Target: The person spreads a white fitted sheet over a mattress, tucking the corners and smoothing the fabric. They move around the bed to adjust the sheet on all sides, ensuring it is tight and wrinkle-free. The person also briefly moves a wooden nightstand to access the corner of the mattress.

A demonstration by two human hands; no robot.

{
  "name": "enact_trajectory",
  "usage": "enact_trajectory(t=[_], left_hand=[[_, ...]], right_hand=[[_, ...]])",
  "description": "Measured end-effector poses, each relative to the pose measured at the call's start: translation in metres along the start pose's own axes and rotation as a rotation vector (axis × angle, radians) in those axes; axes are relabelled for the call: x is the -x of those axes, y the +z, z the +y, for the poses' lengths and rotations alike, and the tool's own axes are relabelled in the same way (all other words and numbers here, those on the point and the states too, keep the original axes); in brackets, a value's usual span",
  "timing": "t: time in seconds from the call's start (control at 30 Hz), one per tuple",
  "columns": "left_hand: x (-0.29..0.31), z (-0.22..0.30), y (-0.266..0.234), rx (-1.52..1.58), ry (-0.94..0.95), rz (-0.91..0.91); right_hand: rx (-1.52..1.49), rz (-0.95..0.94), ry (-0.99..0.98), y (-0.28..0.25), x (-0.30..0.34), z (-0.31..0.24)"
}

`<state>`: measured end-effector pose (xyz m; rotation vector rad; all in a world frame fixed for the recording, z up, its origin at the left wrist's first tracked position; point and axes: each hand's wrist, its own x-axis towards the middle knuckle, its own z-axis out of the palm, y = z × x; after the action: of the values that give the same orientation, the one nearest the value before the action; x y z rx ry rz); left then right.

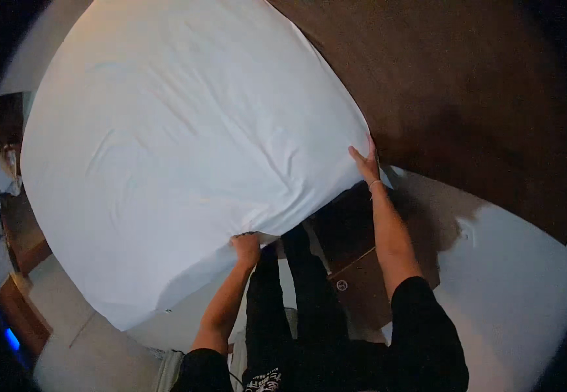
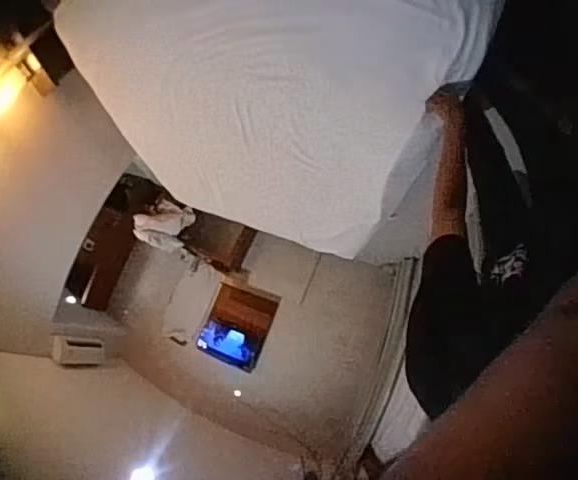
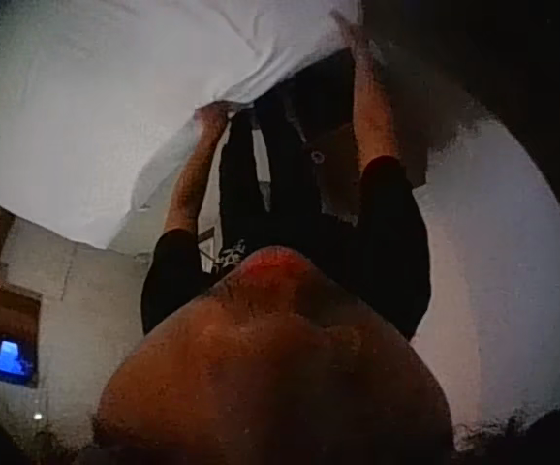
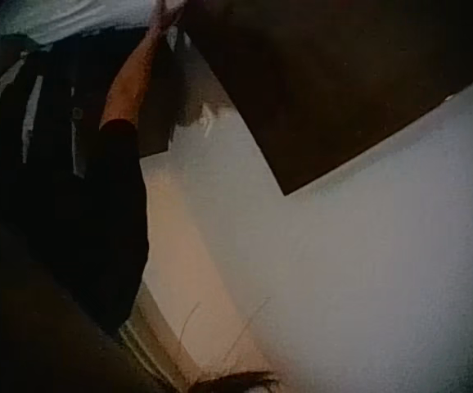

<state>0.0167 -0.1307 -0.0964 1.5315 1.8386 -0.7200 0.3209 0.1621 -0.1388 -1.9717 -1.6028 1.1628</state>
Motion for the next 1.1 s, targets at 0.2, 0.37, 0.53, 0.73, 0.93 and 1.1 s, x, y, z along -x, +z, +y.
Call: enact_trajectory(t=[0.2, 0.37, 0.53, 0.73, 0.93, 1.1], left_hand=[[0.006, -0.010, 0.061, 0.076, 0.417, -0.008], [0.064, 0.010, 0.073, 0.236, 0.234, 0.010], [0.047, -0.040, 0.012, 0.227, -0.238, 0.157], [0.019, -0.072, 0.009, 0.094, 0.166, 0.237], [0.061, -0.084, 0.046, 0.482, 0.210, 0.066], [0.107, -0.070, 0.054, 0.319, 0.258, -0.331]], right_hand=[[-0.515, -0.063, 0.660, 0.011, 0.052, 0.017], [-0.835, -0.263, 0.886, 0.054, 0.119, 0.061], [-0.835, -0.102, 0.783, 0.067, 0.131, 0.059], [-0.645, 0.039, 0.633, 0.052, 0.114, 0.070], [-0.668, 0.200, 0.732, 0.077, 0.134, 0.045], [-0.535, -0.135, 0.615, 0.091, 0.226, 0.020]])
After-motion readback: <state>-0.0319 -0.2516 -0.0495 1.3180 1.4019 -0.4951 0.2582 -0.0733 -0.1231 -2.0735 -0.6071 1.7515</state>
